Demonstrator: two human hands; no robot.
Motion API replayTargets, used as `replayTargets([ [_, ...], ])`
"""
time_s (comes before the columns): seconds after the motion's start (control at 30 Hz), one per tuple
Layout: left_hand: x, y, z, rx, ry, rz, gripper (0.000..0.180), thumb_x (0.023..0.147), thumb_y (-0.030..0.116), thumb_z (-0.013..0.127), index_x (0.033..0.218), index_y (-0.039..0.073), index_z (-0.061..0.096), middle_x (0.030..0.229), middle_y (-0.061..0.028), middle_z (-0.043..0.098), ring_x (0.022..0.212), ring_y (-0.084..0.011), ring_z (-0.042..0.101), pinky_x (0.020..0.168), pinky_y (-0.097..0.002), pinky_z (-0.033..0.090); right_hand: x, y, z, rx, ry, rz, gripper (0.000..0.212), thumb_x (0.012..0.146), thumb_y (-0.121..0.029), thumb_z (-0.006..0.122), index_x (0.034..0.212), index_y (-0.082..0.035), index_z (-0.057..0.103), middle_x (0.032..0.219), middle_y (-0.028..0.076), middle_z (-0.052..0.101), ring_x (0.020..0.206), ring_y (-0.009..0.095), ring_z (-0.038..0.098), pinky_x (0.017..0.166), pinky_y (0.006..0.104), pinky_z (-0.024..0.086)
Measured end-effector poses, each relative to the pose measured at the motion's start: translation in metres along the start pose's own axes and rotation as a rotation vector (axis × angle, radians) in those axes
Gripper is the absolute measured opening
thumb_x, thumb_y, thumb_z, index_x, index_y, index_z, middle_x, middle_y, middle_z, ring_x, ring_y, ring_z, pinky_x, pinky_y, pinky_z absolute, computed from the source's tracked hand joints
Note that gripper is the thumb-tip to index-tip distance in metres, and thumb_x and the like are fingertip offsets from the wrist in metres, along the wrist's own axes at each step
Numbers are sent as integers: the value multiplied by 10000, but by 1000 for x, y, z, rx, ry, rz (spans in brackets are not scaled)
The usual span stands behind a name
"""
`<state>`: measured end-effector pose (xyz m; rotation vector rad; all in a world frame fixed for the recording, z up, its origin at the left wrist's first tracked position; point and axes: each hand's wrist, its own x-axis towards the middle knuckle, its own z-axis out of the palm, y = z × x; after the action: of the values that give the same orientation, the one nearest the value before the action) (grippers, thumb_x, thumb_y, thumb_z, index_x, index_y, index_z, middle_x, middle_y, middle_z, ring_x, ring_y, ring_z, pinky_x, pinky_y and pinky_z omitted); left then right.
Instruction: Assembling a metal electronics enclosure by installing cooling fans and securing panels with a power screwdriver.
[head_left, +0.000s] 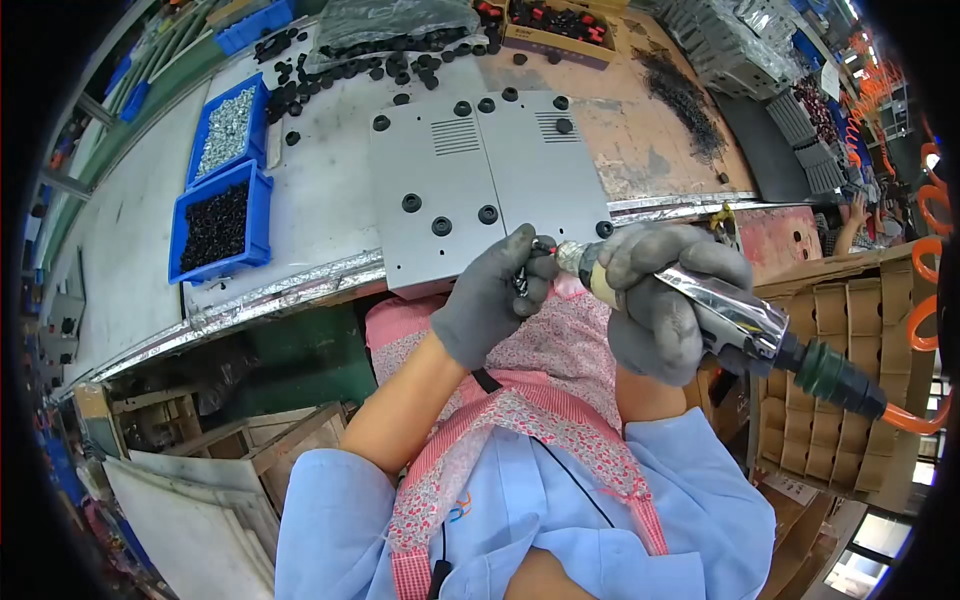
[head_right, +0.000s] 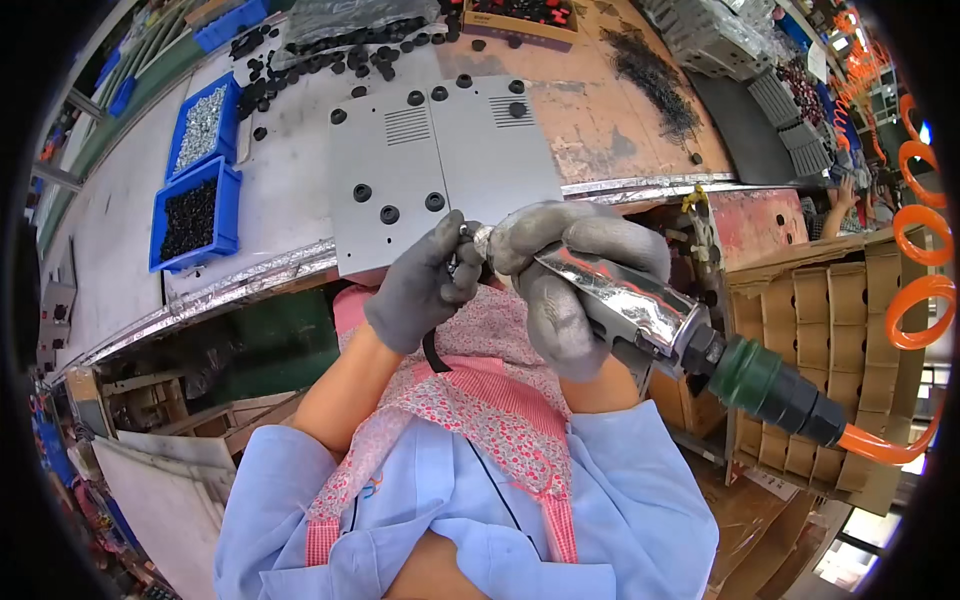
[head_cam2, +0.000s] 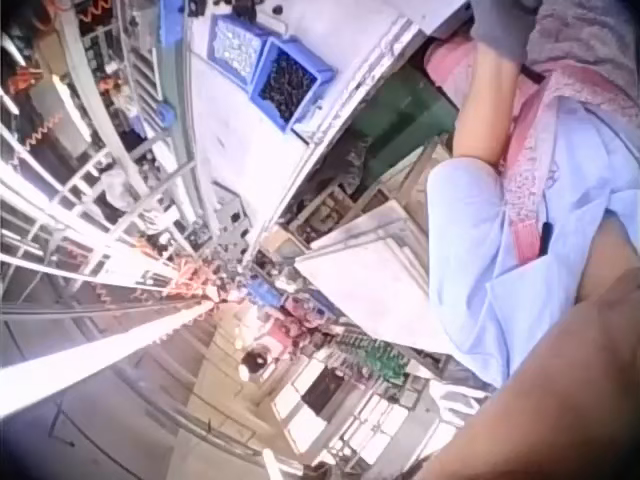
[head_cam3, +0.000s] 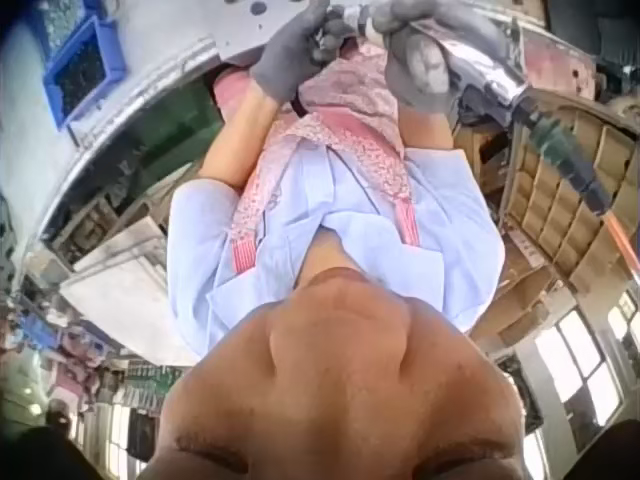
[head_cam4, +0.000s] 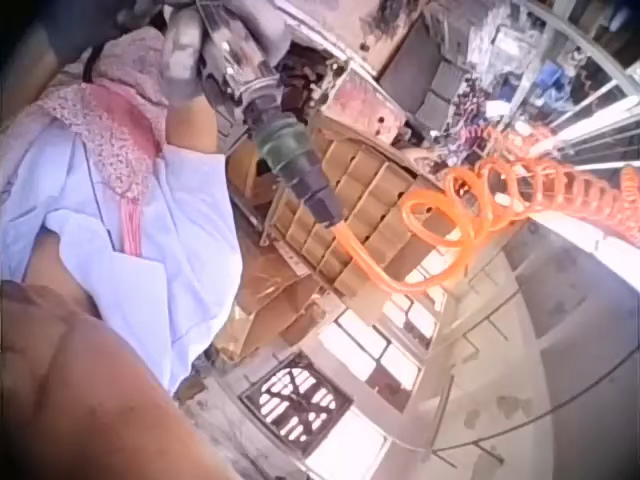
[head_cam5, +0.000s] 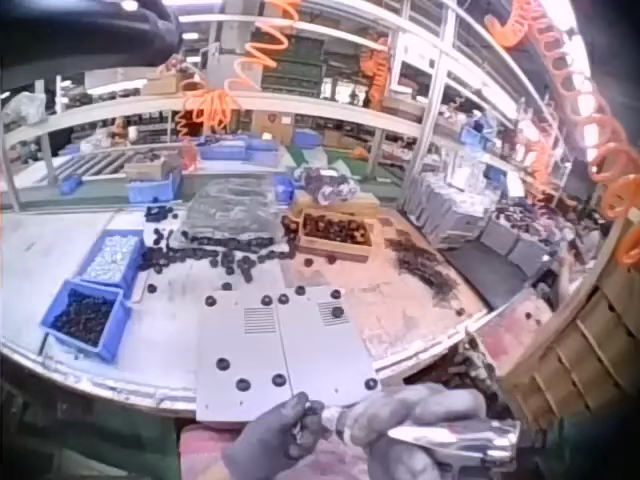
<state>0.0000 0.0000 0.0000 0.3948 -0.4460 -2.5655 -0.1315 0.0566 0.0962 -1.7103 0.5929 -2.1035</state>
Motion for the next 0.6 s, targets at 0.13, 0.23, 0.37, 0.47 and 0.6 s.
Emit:
replayTargets([
  [0.13,-3,3,2,79,42,37,345,944,372,541,1110,69,540,742,12,575,545,-67,452,435,-184,337,1,1,4,1,16,-6,407,832,-213,562,1180,-43,439,943,164,570,714,218,590,642,394,513],
  [0.23,-1,15,-15,300,-7,87,433,916,379,580,1207,61,534,743,7,574,582,-71,482,461,-206,368,4,1,3,-1,7,-24,401,825,-219,548,1173,-44,452,939,162,571,721,216,590,651,387,508],
  [0.37,4,33,-12,1589,563,517,472,880,367,611,1262,95,556,749,-27,585,628,-113,531,557,-262,442,4,2,-5,7,92,-68,411,805,-236,511,1170,-50,477,922,158,575,715,210,582,655,376,499],
  [0.47,16,38,-20,2047,729,576,347,830,342,637,1113,141,636,823,-87,632,753,-256,626,662,-382,488,6,1,-4,-31,124,-52,446,775,-227,499,1186,-54,494,897,154,582,693,207,568,645,374,494],
  [0.6,26,40,-19,2182,690,304,252,834,330,615,996,140,652,844,-92,645,772,-288,648,662,-423,498,6,2,-6,-10,144,-40,428,776,-224,506,1160,-36,491,893,165,586,695,214,566,645,379,493],
])
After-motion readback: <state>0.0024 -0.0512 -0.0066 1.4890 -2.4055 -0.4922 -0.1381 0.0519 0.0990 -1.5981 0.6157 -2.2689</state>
